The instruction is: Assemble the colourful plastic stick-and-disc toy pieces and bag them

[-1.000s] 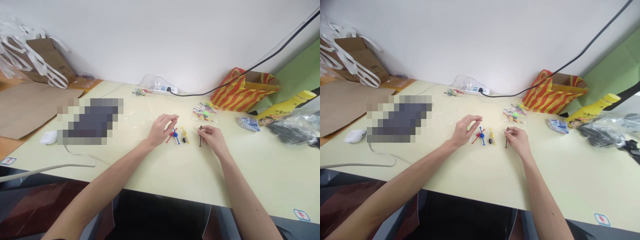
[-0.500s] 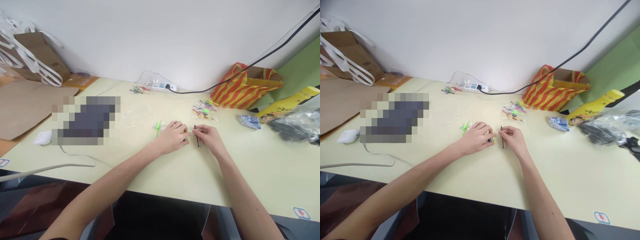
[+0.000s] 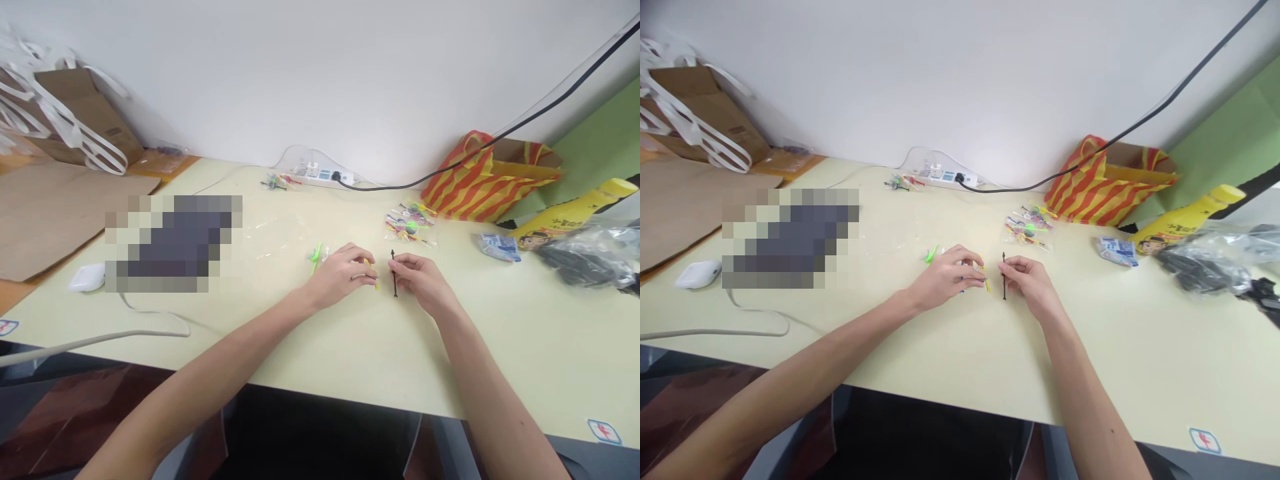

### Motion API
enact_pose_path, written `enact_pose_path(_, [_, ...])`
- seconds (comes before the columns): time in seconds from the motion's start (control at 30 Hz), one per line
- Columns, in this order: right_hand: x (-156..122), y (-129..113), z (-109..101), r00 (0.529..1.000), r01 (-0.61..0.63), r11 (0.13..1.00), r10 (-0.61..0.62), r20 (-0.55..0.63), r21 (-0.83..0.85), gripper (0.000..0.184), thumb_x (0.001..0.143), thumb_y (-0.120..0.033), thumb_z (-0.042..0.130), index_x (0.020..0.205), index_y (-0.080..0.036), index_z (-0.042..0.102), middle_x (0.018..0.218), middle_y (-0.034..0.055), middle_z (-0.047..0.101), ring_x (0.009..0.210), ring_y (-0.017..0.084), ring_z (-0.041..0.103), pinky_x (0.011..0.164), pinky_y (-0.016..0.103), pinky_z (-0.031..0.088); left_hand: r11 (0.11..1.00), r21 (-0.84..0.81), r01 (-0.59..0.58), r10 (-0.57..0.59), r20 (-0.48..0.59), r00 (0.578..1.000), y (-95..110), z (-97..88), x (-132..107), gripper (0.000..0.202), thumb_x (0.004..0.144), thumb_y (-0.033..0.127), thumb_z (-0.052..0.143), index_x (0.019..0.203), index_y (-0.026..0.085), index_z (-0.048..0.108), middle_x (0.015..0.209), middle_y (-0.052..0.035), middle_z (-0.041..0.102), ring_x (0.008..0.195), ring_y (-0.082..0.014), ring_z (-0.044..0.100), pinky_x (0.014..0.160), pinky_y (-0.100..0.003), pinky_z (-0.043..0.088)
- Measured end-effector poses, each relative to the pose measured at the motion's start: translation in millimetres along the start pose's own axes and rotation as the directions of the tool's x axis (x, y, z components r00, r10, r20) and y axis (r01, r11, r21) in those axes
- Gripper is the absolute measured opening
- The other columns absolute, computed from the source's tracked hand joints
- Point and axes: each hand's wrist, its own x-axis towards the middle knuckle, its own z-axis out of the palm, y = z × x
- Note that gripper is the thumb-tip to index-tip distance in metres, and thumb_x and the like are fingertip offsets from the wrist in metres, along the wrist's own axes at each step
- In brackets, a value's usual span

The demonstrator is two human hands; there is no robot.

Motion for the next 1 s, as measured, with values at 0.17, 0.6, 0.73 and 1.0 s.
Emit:
enact_pose_path(0.17, [0, 0, -4, 0.992, -0.046, 0.983, 0.023, 0.128, 0.175, 0.039, 0.066, -0.045, 0.095, 0.079, -0.02, 0.069, 0.076, 0.0023, 0.064, 0.071, 0.015, 0.06, 0.055, 0.024, 0.046, 0.958, -0.255, 0.132, -0.156, -0.076, 0.985, 6, 2.1, 15, 0.009, 0.09, 0.027, 0.076, 0.087, 0.019, 0.074, 0.111, -0.0066, 0.077, 0.102, -0.0201, 0.07, 0.094, -0.035, 0.055])
enact_pose_path(0.6, [10, 11, -13, 0.978, -0.025, 0.885, -0.076, 0.196, 0.465, 0.029, 0.07, -0.028, 0.095, 0.09, -0.024, 0.074, 0.088, -0.001, 0.069, 0.081, 0.011, 0.065, 0.071, 0.019, 0.056, 0.731, -0.647, 0.217, -0.33, -0.056, 0.942, 1, 28.5, 30, 0.033, 0.085, 0.043, 0.08, 0.102, 0.018, 0.068, 0.104, -0.006, 0.065, 0.094, -0.016, 0.068, 0.09, -0.035, 0.062])
enact_pose_path(0.73, [7, 8, -11, 0.96, -0.045, 0.863, -0.102, 0.26, 0.503, 0.027, 0.072, -0.025, 0.093, 0.091, -0.024, 0.075, 0.089, -0.0018, 0.068, 0.08, 0.011, 0.065, 0.074, 0.022, 0.056, 0.769, -0.622, 0.146, -0.268, -0.106, 0.958, 7, 29.2, 21, 0.027, 0.086, 0.041, 0.079, 0.104, 0.021, 0.076, 0.107, -0.0067, 0.062, 0.095, -0.016, 0.069, 0.092, -0.033, 0.064])
enact_pose_path(1.0, [3, 8, -6, 0.947, -0.058, 0.894, -0.091, 0.308, 0.443, 0.023, 0.074, -0.027, 0.091, 0.09, -0.024, 0.075, 0.091, -0.0001, 0.07, 0.081, 0.013, 0.064, 0.08, 0.029, 0.055, 0.836, -0.542, 0.086, -0.223, -0.193, 0.955, 9, 25.7, 22, 0.026, 0.081, 0.035, 0.085, 0.1, 0.019, 0.078, 0.102, -0.0081, 0.075, 0.093, -0.0177, 0.072, 0.089, -0.032, 0.062])
